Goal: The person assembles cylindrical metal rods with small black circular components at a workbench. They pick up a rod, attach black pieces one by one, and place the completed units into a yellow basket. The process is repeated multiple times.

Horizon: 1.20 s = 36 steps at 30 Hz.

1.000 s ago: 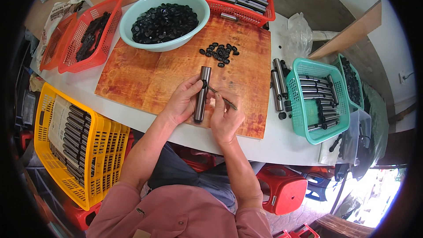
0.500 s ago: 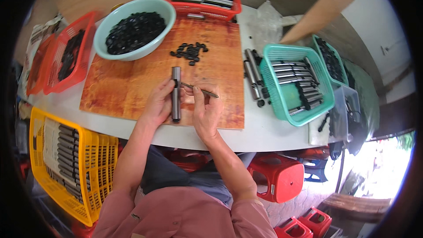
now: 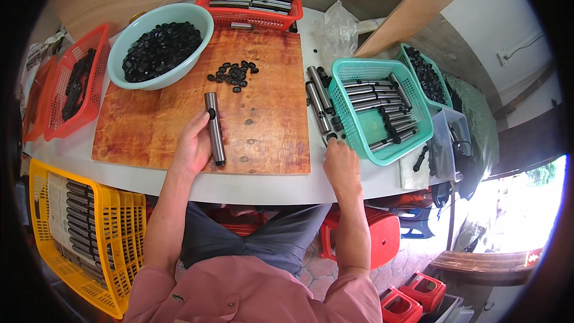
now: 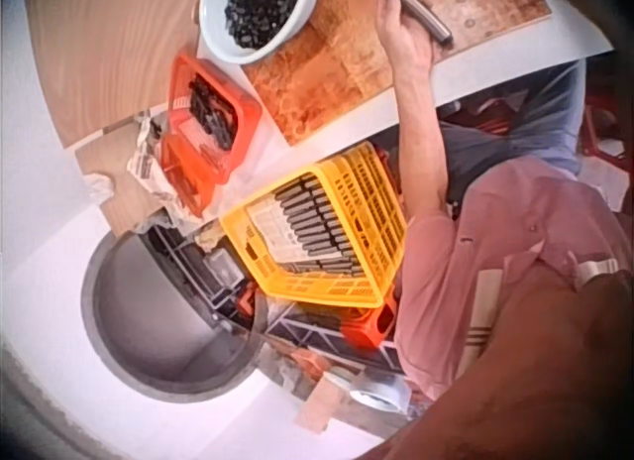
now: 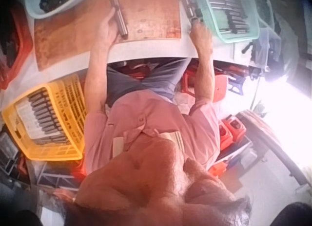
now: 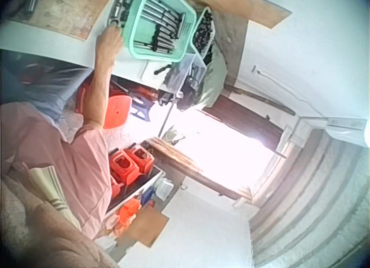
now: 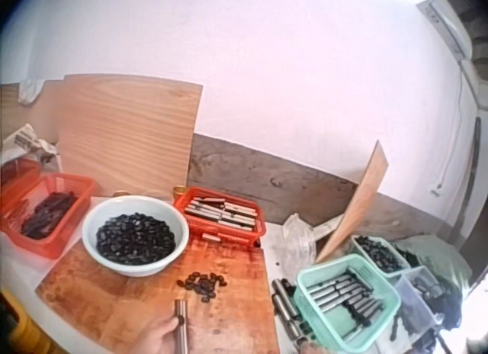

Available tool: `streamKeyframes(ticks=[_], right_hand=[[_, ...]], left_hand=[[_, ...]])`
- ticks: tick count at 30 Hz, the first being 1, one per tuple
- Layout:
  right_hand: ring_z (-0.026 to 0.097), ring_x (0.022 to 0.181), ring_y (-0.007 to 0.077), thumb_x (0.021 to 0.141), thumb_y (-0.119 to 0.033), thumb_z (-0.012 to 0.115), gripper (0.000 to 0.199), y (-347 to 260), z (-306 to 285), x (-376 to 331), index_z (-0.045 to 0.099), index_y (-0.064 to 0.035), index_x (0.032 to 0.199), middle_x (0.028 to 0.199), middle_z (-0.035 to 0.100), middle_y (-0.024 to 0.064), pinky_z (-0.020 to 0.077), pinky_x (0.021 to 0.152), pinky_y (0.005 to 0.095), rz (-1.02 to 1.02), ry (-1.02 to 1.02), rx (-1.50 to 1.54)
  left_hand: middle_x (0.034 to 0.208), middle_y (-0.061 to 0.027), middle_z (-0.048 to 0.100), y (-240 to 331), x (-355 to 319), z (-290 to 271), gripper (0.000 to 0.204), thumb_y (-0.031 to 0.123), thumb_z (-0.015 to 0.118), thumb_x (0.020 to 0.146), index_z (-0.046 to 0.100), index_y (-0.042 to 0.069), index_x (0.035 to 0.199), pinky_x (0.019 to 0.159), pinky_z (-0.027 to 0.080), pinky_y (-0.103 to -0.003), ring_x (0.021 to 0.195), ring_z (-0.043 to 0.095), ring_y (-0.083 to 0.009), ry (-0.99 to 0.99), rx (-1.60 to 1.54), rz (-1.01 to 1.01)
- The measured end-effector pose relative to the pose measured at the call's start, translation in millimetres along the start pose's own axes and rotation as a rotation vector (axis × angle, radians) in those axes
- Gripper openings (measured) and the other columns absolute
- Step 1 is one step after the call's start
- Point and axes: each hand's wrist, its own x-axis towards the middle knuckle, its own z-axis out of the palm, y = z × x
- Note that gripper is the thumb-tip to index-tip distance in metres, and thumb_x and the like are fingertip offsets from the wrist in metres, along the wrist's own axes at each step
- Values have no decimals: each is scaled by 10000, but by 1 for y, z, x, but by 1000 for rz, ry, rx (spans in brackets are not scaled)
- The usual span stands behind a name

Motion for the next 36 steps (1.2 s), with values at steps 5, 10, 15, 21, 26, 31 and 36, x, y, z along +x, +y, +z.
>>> streamKeyframes(ticks=[5,10,15,21,26,31,36], right_hand=[[692,816,428,858,2,581,71,-5,6,3,584,6,929,893,689,213,567,720,512,-11,131,28],[688,819,382,893,-61,629,60,-67,-33,17,630,-25,941,907,690,173,547,711,474,-208,272,295],[680,831,378,895,-114,684,133,-143,-16,84,687,-63,1017,972,676,151,553,718,470,-520,302,518],[675,844,416,882,-122,689,143,-180,19,129,659,-41,996,1012,639,189,562,723,494,-520,312,417],[682,833,419,894,-112,665,111,-178,27,131,658,-6,927,909,676,208,552,731,509,-500,265,432],[715,804,374,916,-105,663,152,-167,25,121,714,21,982,837,718,212,548,736,446,-319,123,739],[705,750,241,923,-65,655,176,-148,24,125,734,14,1059,855,740,151,546,731,358,-184,41,823]], left_hand=[[1106,-138,663,0,2,-11,261,150,537,1032,571,-11,1235,834,572,-389,937,661,-234,-56,-115,4],[1133,-156,645,0,0,-8,326,139,505,1043,515,-20,1328,929,550,-398,1011,645,-253,20,-114,27],[1143,-151,639,4,0,-8,315,155,491,1055,508,-5,1326,920,545,-402,1003,641,-255,31,-99,19],[1135,-148,637,1,4,-5,289,167,488,1057,513,17,1303,897,545,-411,960,637,-265,-13,-132,13],[1141,-159,638,1,1,-5,317,130,477,1053,491,10,1346,930,530,-405,989,635,-267,-3,-157,32],[1142,-163,637,2,0,-5,326,123,480,1049,483,14,1356,923,531,-403,985,635,-260,-27,-153,37],[1141,-166,634,1,1,-5,317,127,479,1051,486,16,1348,906,539,-400,976,633,-259,-25,-148,23]])
